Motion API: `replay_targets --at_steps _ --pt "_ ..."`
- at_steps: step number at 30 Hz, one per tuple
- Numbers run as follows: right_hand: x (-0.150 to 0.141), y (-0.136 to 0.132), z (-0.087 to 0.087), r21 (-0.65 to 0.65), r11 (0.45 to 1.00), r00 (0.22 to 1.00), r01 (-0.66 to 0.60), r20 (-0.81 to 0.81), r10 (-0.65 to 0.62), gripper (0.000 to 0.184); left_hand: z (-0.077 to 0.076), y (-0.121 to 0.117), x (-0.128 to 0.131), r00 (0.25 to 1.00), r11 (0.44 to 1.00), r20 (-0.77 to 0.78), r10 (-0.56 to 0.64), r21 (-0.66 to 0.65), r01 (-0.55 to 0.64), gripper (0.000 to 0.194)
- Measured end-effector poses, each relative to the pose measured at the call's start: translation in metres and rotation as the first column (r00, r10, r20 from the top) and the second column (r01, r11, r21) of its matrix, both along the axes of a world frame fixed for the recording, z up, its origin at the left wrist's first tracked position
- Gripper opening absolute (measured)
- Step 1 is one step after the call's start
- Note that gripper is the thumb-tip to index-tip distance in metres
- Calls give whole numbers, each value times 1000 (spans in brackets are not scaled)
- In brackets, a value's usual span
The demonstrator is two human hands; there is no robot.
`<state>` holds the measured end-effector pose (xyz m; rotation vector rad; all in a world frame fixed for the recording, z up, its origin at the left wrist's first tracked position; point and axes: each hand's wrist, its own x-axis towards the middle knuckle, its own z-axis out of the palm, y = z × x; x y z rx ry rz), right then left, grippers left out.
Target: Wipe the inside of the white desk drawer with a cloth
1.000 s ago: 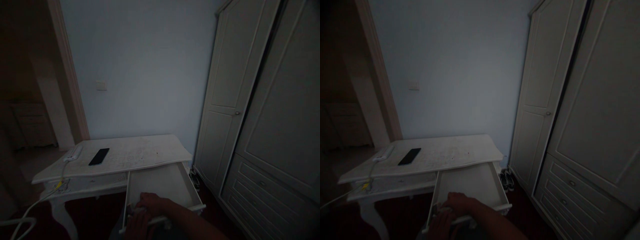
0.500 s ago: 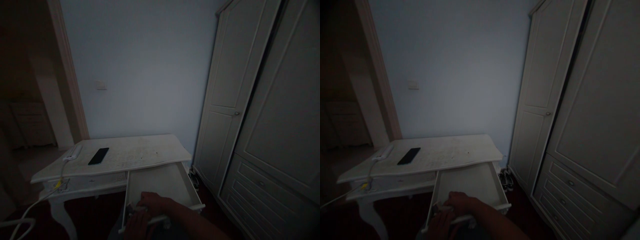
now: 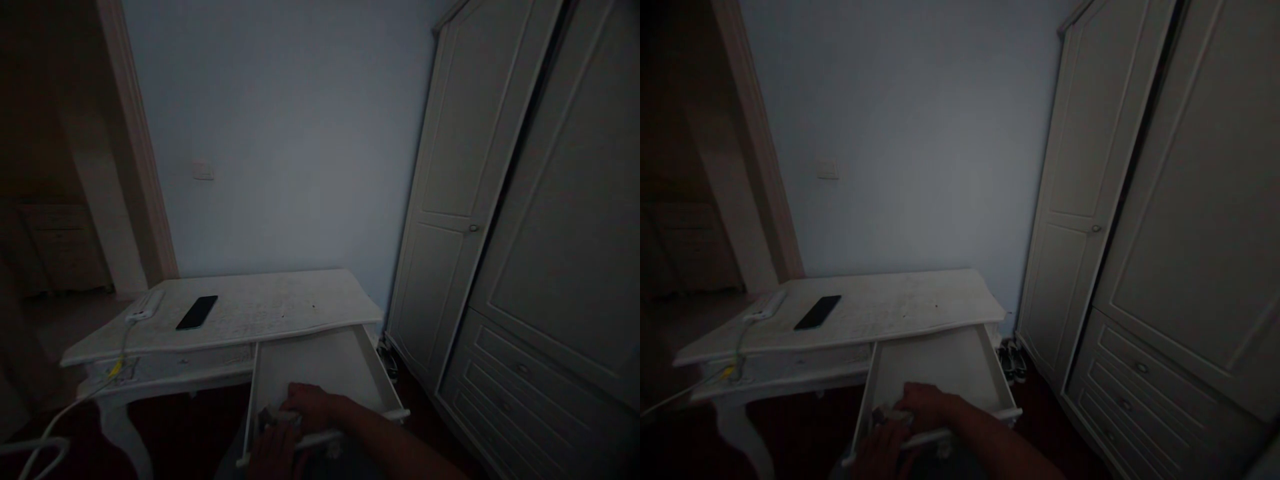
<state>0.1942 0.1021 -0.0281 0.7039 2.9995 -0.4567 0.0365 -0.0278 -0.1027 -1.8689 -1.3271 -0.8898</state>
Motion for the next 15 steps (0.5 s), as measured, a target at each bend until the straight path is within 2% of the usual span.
replay_targets --at_steps 7,11,15 --pt "9 -3 8 -41 999 1000 24 6 -24 30 -2 4 -1 998 999 46 -42 2 42 24" --pt "19 0 9 -70 997 999 34 19 -33 35 2 3 0 995 995 71 -76 -51 80 22" --pt "39 2 13 -51 998 998 44 39 -42 41 5 0 1 995 997 73 -62 -29 65 17"
